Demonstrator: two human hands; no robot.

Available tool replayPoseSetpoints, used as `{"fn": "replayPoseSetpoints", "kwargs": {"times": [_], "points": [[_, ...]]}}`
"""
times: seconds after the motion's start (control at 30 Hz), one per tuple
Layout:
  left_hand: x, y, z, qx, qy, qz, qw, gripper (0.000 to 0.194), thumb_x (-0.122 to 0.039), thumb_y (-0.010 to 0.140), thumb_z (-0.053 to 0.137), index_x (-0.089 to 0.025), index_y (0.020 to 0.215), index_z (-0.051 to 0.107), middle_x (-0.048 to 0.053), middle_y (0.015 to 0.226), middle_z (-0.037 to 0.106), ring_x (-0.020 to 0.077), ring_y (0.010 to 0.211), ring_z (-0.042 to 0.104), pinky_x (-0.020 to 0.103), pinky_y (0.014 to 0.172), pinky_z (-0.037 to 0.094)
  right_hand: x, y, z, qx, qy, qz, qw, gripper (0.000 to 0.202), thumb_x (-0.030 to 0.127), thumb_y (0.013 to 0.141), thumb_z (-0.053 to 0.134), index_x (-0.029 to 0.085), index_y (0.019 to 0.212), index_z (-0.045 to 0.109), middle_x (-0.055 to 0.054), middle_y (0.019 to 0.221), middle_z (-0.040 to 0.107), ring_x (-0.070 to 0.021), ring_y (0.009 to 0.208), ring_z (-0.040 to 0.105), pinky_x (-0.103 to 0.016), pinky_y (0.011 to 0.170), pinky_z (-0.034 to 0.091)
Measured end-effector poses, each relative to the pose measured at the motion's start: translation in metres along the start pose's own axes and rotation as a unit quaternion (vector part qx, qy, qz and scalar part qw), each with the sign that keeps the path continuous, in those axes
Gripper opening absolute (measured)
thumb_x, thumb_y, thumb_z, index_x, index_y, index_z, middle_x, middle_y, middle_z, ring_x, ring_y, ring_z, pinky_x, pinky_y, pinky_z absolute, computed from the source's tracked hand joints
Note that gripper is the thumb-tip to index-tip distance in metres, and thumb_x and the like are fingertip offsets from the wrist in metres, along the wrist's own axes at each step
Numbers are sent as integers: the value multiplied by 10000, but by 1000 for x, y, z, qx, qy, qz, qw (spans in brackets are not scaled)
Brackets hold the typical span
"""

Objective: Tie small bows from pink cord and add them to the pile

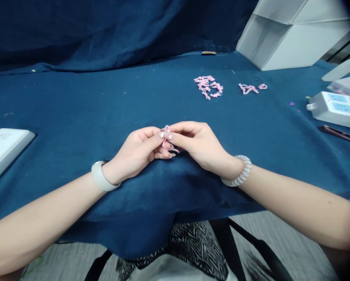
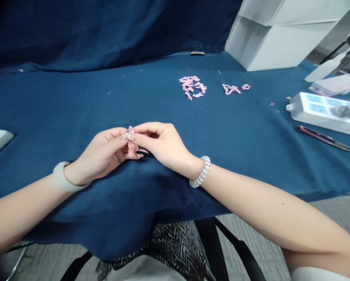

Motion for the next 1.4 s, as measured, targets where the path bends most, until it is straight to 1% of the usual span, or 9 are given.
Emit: {"fn": "replayPoseSetpoints", "kwargs": {"times": [0.23,0.37,0.47,0.63,0.7,0.83,0.97,1.1,1.4], "points": [[1,1,-1,-16,9,3,1000,247,-311,774,787,-110,753,645,19,695,681,98,613,659,233,680,599,-5,0,0,-36,27,19,999,210,329,726,790,146,715,687,9,649,647,-81,577,563,-236,572,480],[0,2,0,-17,6,11,1000,247,-307,783,778,-108,751,636,19,690,675,104,626,661,231,671,594,-7,0,-1,-37,48,29,998,164,283,767,739,133,724,690,9,652,645,-53,564,518,-194,532,410],[0,2,-2,-32,7,16,999,233,-300,801,762,-114,754,630,12,695,674,99,637,663,222,685,588,-9,0,-3,-54,61,43,996,189,316,766,737,130,767,705,13,660,643,-43,555,498,-181,514,384],[-1,2,-2,-27,21,30,999,228,-299,826,738,-114,749,628,15,697,673,89,650,659,200,698,576,-5,-1,2,-40,43,13,998,246,329,711,801,119,805,712,5,663,647,-60,597,535,-190,563,426],[-1,2,-1,-28,33,34,998,232,-303,820,744,-118,747,624,9,666,660,83,638,648,187,686,568,-5,-1,3,-56,27,5,998,227,294,693,814,119,798,715,10,647,636,-63,592,529,-201,576,442],[0,1,-1,-31,50,41,997,230,-318,805,758,-127,773,634,2,699,666,85,680,664,197,722,576,-6,-2,2,-83,28,-8,996,122,230,754,749,125,713,701,13,610,622,-66,586,541,-204,583,463],[1,1,-2,-36,62,45,996,226,-331,826,737,-129,797,640,8,731,680,101,714,685,211,729,583,-8,-3,1,-97,33,-2,995,100,203,785,715,120,729,706,9,626,633,-60,602,550,-195,601,469],[1,1,-2,-35,63,44,996,229,-329,823,739,-127,799,635,13,747,688,113,734,695,214,733,585,-8,-3,3,-85,56,3,995,142,221,802,706,116,706,698,6,626,621,-55,597,536,-189,589,460],[0,0,-2,-29,72,39,996,227,-323,828,732,-124,787,632,7,757,685,91,692,680,205,734,581,-10,-2,4,-82,110,33,990,128,183,794,704,113,687,703,-3,622,618,-59,578,532,-193,562,464]]}}
Point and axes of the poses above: each hand's wrist, its own y-axis towards the middle knuckle, its own z-axis out of the palm, x = y × z, the point moved 5 cm from there along y, towards the middle knuckle
